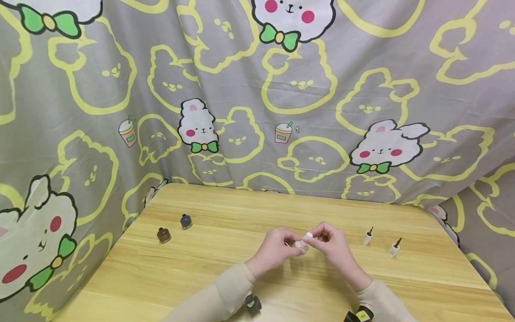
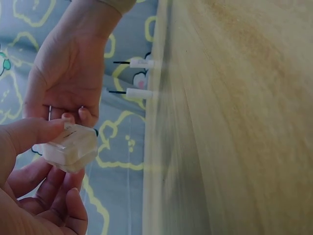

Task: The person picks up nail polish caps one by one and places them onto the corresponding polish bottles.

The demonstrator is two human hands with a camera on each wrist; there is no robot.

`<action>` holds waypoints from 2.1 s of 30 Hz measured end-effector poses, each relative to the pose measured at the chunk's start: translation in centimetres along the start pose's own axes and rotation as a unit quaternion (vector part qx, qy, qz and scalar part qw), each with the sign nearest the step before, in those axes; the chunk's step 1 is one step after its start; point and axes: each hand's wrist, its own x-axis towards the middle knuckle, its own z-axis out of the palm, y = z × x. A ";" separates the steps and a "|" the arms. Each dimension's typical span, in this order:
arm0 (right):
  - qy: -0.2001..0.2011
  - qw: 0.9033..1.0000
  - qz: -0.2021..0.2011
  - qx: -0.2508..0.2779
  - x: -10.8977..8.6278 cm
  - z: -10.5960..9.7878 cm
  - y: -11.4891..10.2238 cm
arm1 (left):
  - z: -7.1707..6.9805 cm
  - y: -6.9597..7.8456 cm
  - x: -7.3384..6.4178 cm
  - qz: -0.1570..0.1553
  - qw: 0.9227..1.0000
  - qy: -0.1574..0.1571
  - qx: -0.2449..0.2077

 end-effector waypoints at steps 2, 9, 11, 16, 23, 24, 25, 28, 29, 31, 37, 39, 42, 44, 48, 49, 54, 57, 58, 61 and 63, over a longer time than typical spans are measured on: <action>0.006 1.000 0.006 0.001 -0.1 0.1 0.0 | 0.0 0.0 0.0 -0.001 1.000 -0.001 0.001; 0.006 1.000 0.005 -0.015 0.0 0.2 0.2 | -0.1 -0.1 0.0 0.001 1.000 -0.007 -0.002; 0.001 1.000 -0.002 -0.021 0.1 0.1 0.3 | -0.1 -0.2 0.0 0.004 1.000 -0.007 0.000; -0.027 0.999 -0.014 -0.023 0.4 -0.6 0.5 | -0.3 -0.2 0.1 0.002 1.000 -0.007 -0.001; -0.071 0.996 -0.030 -0.037 0.6 -1.1 0.6 | -0.4 -0.2 0.1 -0.002 1.000 -0.013 -0.001; -0.076 0.996 -0.033 -0.039 0.6 -1.1 0.7 | -0.5 -0.2 0.1 -0.003 1.000 -0.013 -0.001; -0.079 0.995 -0.035 -0.040 0.6 -1.2 0.7 | -0.5 -0.2 0.2 -0.003 1.000 -0.013 -0.001; -0.086 0.995 -0.036 -0.044 0.6 -1.2 0.8 | -0.5 -0.2 0.2 -0.001 1.000 -0.011 0.000; -0.086 0.995 -0.034 -0.044 0.6 -1.1 0.8 | -0.4 -0.2 0.2 -0.001 1.000 -0.010 0.001; -0.085 0.995 -0.027 -0.043 0.6 -1.1 0.8 | -0.4 -0.3 0.2 -0.001 1.000 -0.011 0.001; -0.074 0.995 -0.031 -0.055 0.6 -1.0 0.8 | -0.4 -0.4 0.2 0.003 1.000 -0.015 0.003; -0.062 0.995 -0.043 -0.070 0.6 -1.0 0.9 | -0.3 -0.3 0.2 0.002 1.000 -0.016 0.002; -0.043 0.994 -0.053 -0.088 0.6 -1.0 0.9 | -0.2 -0.3 0.1 0.002 1.000 -0.018 0.003; -0.032 0.993 -0.055 -0.098 0.6 -0.9 0.9 | -0.2 -0.3 0.1 0.003 1.000 -0.018 0.004; -0.018 0.994 -0.044 -0.096 0.5 -0.8 0.9 | -0.1 -0.2 0.0 0.005 1.000 -0.019 0.005; -0.016 0.995 -0.041 -0.091 0.5 -0.7 0.9 | 0.0 -0.2 0.0 0.005 1.000 -0.019 0.004; -0.005 0.998 -0.027 -0.058 0.4 -0.5 0.8 | 0.1 -0.2 -0.1 0.002 1.000 -0.019 -0.002; 0.000 0.999 -0.025 -0.047 0.2 -0.4 0.8 | 0.1 -0.1 -0.2 0.000 1.000 -0.018 -0.003; 0.001 0.999 -0.026 -0.043 0.2 -0.3 0.8 | 0.2 -0.2 -0.2 0.000 1.000 -0.017 -0.002; 0.003 0.999 -0.029 -0.043 0.1 -0.1 0.7 | 0.2 -0.3 -0.2 0.000 1.000 -0.014 0.000; 0.001 0.998 -0.026 -0.049 0.1 0.0 0.6 | 0.2 -0.3 -0.2 0.000 1.000 -0.013 0.000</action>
